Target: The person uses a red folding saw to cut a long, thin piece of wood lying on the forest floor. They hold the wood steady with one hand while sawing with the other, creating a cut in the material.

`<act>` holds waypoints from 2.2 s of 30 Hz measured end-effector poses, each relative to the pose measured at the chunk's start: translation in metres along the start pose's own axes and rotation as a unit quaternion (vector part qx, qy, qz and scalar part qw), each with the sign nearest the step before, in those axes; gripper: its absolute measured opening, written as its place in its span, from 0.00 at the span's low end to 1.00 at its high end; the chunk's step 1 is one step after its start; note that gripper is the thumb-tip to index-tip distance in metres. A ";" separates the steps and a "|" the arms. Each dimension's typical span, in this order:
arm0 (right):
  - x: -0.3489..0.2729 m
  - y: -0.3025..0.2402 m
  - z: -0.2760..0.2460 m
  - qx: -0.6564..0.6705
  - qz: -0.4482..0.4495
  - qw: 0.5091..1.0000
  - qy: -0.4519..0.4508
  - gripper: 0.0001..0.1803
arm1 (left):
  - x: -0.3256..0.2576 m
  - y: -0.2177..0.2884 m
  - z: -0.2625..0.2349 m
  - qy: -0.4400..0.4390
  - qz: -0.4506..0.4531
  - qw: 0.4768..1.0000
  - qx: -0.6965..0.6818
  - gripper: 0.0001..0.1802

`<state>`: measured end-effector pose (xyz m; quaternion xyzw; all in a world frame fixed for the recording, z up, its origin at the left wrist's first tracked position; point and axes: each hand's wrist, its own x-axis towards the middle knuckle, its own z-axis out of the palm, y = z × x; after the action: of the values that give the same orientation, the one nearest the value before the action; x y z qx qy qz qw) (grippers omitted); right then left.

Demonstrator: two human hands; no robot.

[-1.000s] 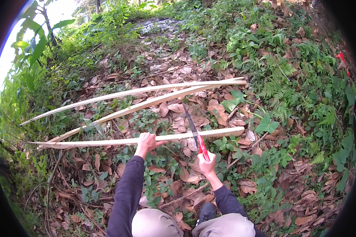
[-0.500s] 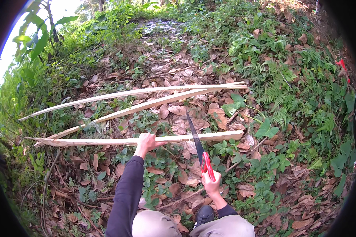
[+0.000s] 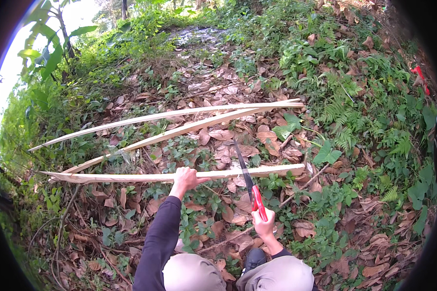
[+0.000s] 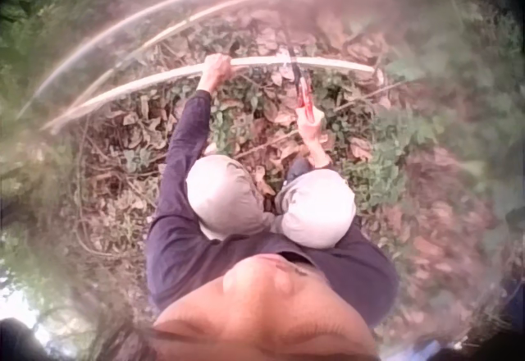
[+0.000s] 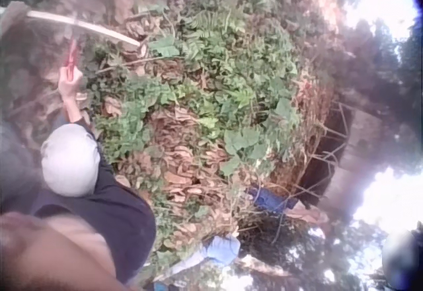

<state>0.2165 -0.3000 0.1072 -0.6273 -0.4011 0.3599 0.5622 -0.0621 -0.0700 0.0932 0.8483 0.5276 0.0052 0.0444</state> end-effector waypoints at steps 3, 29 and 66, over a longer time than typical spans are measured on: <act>-0.008 0.003 -0.005 -0.042 -0.039 0.998 0.005 0.12 | 0.003 -0.002 0.002 -0.004 -0.005 1.000 0.000 0.49; -0.005 -0.023 0.015 -0.010 0.022 1.000 0.005 0.13 | -0.006 0.001 0.007 0.048 -0.009 0.999 0.013 0.46; -0.020 -0.029 -0.015 0.117 0.056 0.992 -0.013 0.12 | -0.014 0.010 0.001 0.057 -0.001 0.998 -0.007 0.45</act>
<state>0.2185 -0.3233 0.1378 -0.5739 -0.3284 0.4433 0.6052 -0.0591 -0.0869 0.0934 0.8457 0.5301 0.0572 0.0204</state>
